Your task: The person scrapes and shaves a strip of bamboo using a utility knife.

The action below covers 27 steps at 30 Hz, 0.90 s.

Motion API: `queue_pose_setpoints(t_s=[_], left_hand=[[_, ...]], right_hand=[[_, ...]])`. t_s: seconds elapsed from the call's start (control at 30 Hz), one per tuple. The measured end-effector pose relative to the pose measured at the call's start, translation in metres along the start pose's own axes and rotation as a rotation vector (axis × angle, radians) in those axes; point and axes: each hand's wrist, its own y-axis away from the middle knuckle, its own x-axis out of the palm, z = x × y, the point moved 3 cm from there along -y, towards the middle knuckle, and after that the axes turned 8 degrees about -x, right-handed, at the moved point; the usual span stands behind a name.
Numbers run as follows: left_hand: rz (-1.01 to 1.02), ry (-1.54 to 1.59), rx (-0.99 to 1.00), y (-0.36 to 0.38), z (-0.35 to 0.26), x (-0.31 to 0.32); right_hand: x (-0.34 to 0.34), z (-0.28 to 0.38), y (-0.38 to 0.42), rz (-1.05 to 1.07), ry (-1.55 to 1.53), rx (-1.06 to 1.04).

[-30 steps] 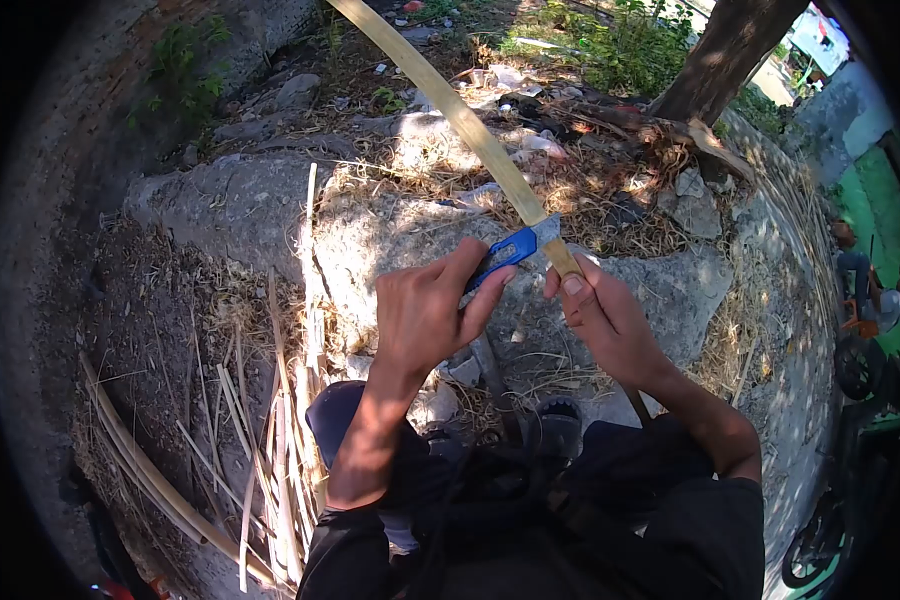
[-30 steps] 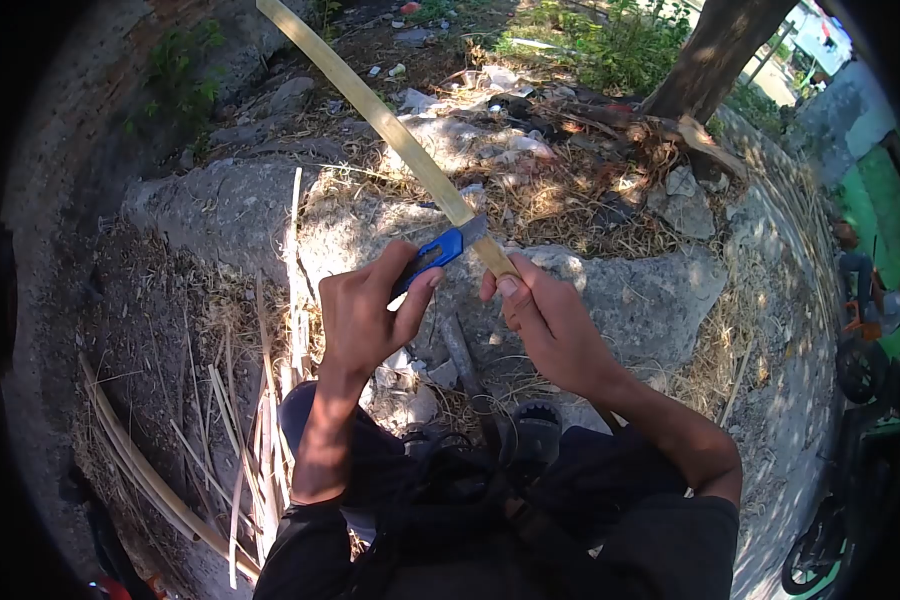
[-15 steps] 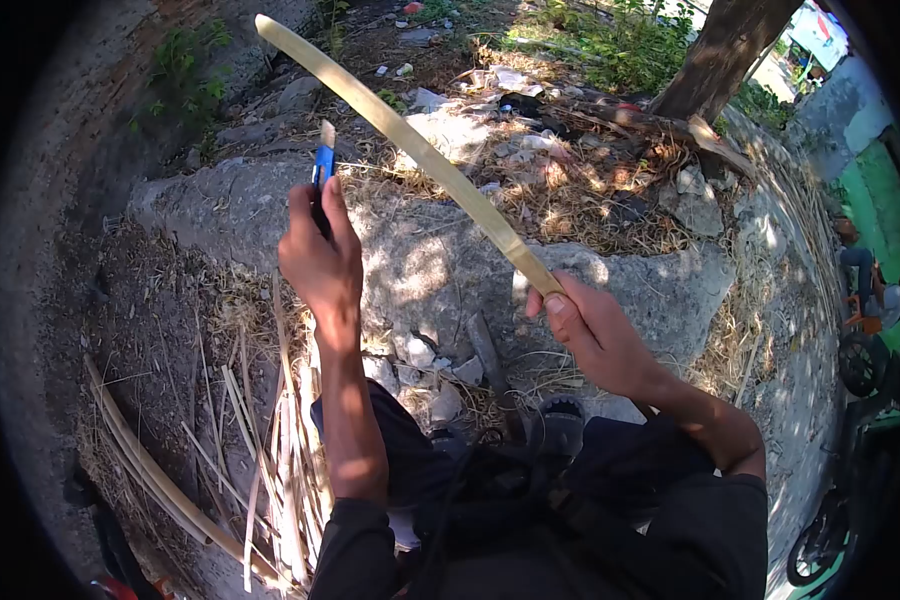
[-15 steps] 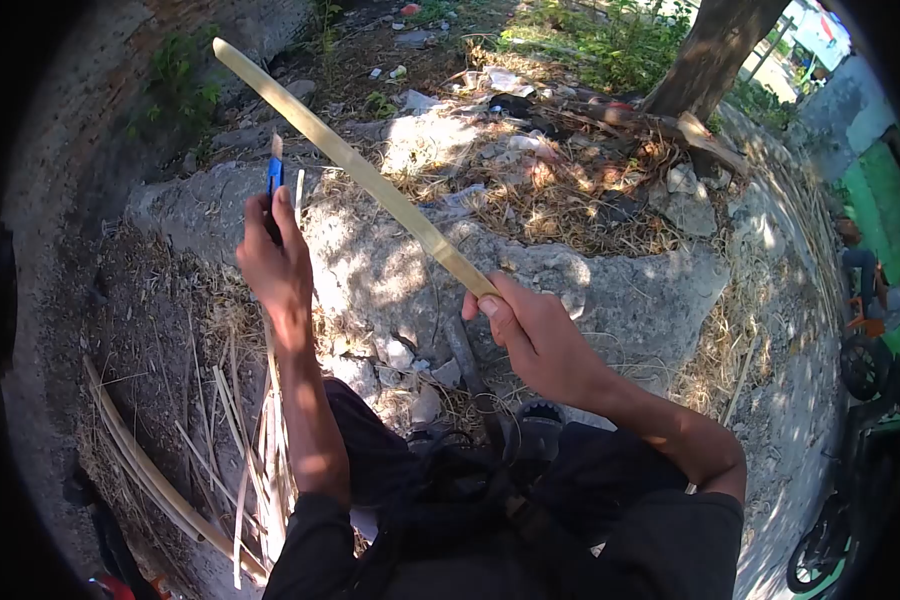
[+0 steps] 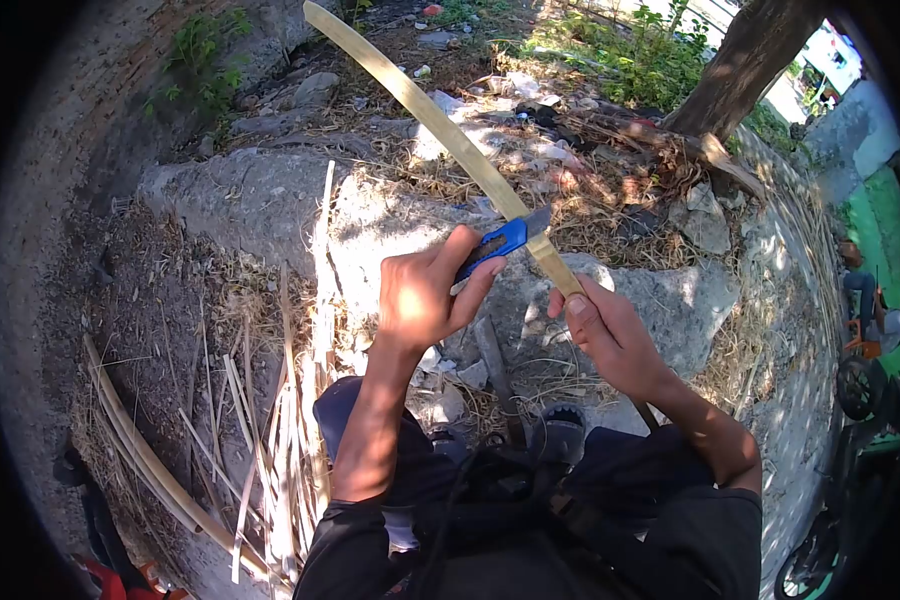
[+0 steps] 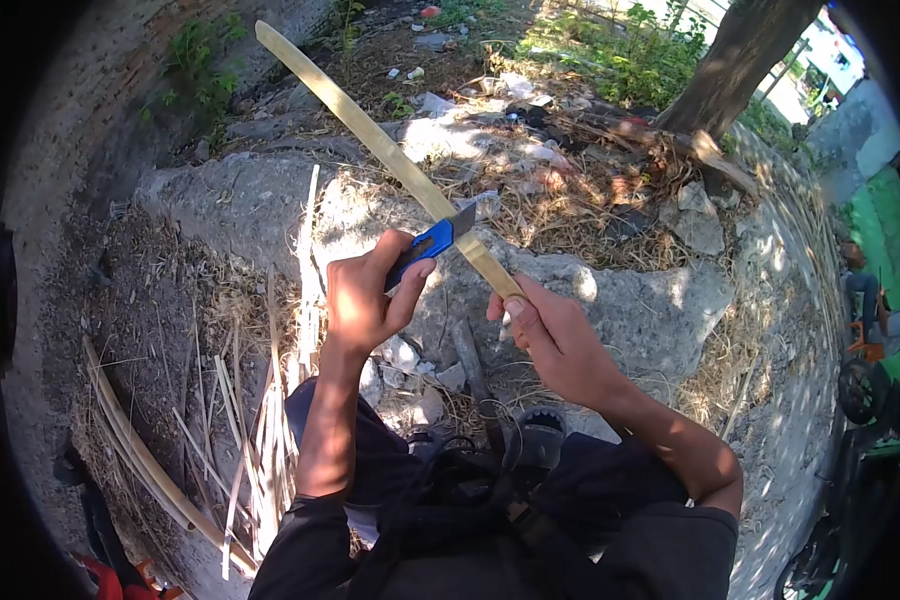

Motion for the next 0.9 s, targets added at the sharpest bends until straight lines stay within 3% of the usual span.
queue_pose_setpoints(t_s=[0.43, 0.6, 0.9], left_hand=[[0.088, 0.106, 0.046, 0.000, 0.004, -0.014], [0.060, -0.003, -0.075, -0.003, 0.005, -0.022], [0.020, 0.021, 0.060, -0.002, 0.012, -0.028]], right_hand=[[-0.008, 0.006, 0.004, 0.093, -0.251, 0.152], [-0.007, 0.002, 0.005, 0.103, -0.258, 0.129], [-0.006, 0.006, 0.004, 0.160, -0.227, 0.157]])
